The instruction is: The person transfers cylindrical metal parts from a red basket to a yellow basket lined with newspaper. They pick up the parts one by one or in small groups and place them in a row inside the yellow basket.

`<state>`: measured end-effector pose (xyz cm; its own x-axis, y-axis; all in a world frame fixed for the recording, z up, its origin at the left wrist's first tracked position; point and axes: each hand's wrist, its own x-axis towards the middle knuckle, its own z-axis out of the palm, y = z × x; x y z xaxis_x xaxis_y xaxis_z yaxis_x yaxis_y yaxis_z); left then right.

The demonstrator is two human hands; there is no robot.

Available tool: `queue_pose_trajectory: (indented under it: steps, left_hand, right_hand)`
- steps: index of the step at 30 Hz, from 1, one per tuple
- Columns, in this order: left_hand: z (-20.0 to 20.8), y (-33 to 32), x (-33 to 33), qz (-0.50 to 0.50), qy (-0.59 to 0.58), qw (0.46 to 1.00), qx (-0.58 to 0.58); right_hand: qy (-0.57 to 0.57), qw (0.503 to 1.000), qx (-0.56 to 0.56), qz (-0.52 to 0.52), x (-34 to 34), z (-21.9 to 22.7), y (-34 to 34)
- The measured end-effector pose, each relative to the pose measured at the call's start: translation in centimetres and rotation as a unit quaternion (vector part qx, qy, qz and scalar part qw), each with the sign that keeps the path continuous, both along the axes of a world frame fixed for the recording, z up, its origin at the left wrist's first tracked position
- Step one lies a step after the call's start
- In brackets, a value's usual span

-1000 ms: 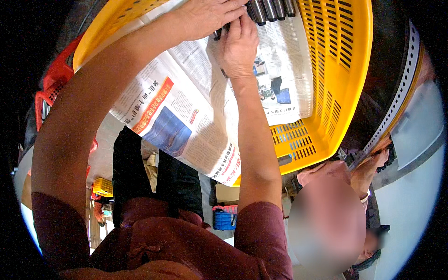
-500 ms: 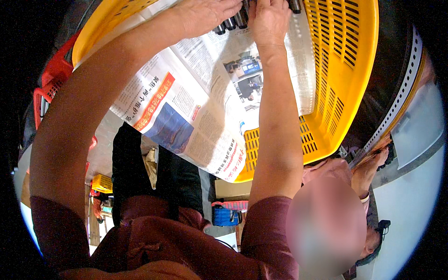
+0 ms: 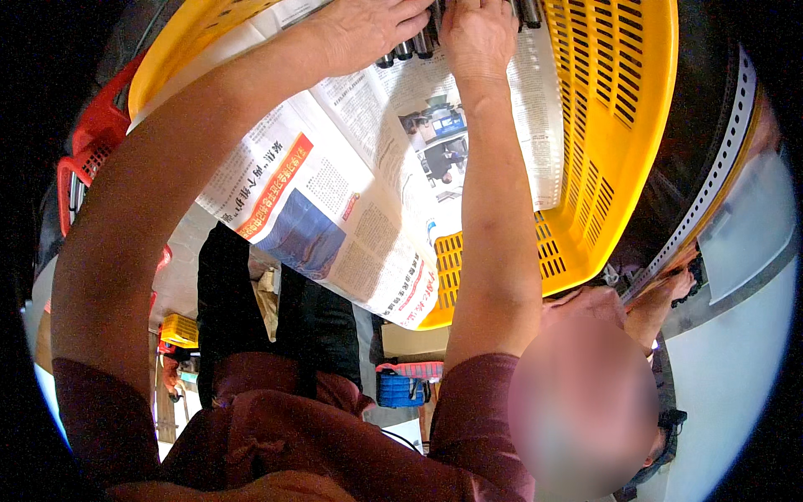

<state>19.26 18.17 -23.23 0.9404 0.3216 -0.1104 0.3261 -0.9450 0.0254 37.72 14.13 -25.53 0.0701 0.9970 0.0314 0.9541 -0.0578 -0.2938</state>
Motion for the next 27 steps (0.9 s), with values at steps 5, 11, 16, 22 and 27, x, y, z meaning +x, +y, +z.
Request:
queue_pose_trajectory:
  steps: [5, 11, 16, 22, 27]
  left_hand:
    - [0.2, 0.1, 0.4, 0.02, 0.017, 1.0, -0.009]
    - [4.6, -0.6, -0.8, 0.045, 0.003, 0.999, 0.001]
    - [4.8, -2.8, 0.2, 0.176, 0.163, 0.92, -0.311]
    - [4.3, -1.3, -0.2, 0.382, 0.173, 0.761, -0.495]
    - [1.5, -1.1, -0.6, 0.591, -0.003, 0.543, -0.596]
  right_hand:
    - [-0.001, 1.0, 0.006, 0.001, 0.1, -0.1, 0.2]
    - [0.003, 0.999, 0.037, 0.015, 0.6, -0.4, -0.7]
    - [0.105, 0.989, 0.046, -0.09, 0.2, -0.4, -3.7]
    - [0.42, 0.821, -0.083, -0.378, -1.5, -2.5, -10.0]
    - [0.541, 0.706, -0.062, -0.452, -3.8, -0.5, -6.4]
